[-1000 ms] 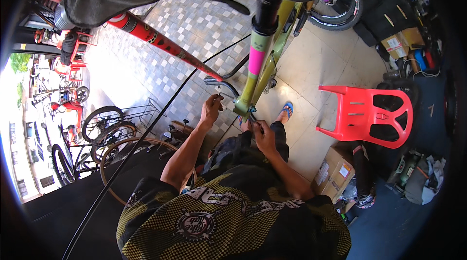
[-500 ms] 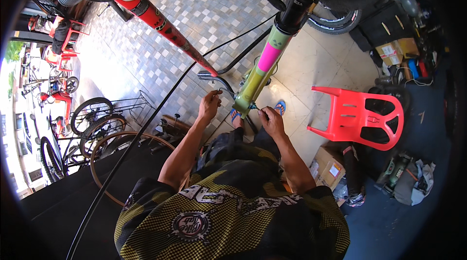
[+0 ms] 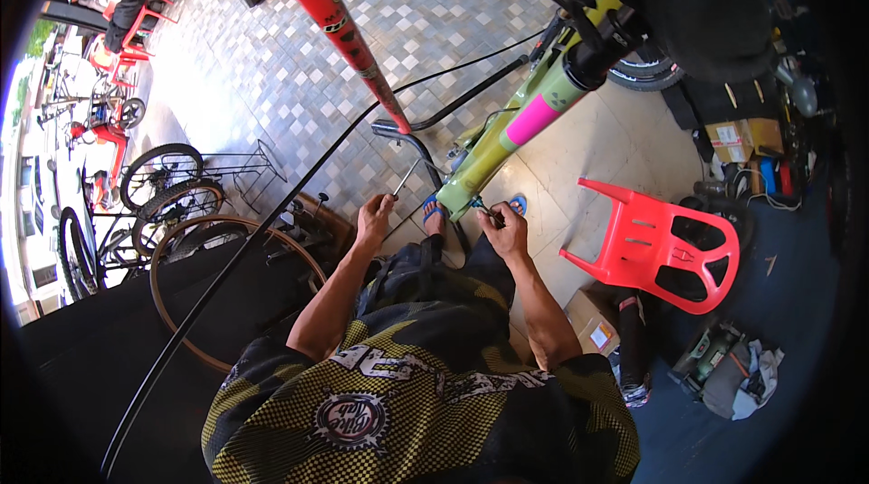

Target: The person works on a bicycle frame mounted on a repair stand, using a screwdriver to adjust a small blue component near the bottom bracket. They repeatedly insert and tighten the component, then switch to a yellow-handled tool to continue adjustments on the same area.

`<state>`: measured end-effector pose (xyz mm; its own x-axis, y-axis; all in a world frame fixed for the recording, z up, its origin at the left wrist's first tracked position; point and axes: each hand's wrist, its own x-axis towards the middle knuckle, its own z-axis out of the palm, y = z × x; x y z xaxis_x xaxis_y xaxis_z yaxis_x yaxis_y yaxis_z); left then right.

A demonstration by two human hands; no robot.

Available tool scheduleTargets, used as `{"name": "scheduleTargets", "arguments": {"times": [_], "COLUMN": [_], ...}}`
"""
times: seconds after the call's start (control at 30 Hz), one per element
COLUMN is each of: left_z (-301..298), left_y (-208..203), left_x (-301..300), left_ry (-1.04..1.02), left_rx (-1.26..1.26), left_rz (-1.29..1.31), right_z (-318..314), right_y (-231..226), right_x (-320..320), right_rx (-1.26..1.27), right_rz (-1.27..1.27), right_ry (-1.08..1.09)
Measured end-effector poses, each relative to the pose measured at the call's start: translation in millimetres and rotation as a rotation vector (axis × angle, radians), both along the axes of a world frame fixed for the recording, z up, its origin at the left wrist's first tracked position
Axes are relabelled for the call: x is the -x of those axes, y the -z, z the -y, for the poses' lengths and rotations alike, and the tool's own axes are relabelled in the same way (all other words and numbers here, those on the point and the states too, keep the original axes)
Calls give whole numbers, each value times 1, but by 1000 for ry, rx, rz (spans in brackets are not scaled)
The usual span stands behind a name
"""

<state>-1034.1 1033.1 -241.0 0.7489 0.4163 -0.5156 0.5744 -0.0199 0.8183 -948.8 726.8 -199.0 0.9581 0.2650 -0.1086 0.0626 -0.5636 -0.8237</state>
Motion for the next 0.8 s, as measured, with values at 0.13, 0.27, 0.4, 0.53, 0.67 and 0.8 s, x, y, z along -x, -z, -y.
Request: {"name": "scheduleTargets", "arguments": {"times": [0.13,0.27,0.4,0.53,0.67,0.8], "left_z": [25,25,27,31,35,33], "left_y": [-15,19,22,95,111,122], "left_x": [-6,-17,-44,-37,-59,-85], "left_ry": [-459,-836,-1144,-1296,-1180,-766], "left_rx": [394,708,951,1277,1271,1264], "left_rz": [-403,-321,-343,-130,-181,-300], "right_z": [4,4,-7,-2,-1,2], "right_y": [11,24,27,31,23,22], "right_x": [8,18,35,20,14,10], "right_rx": [-69,-89,2,88,96,131], "right_rz": [92,25,18,51,-44,-16], "right_ry": [88,131,341,239,176,134]}}
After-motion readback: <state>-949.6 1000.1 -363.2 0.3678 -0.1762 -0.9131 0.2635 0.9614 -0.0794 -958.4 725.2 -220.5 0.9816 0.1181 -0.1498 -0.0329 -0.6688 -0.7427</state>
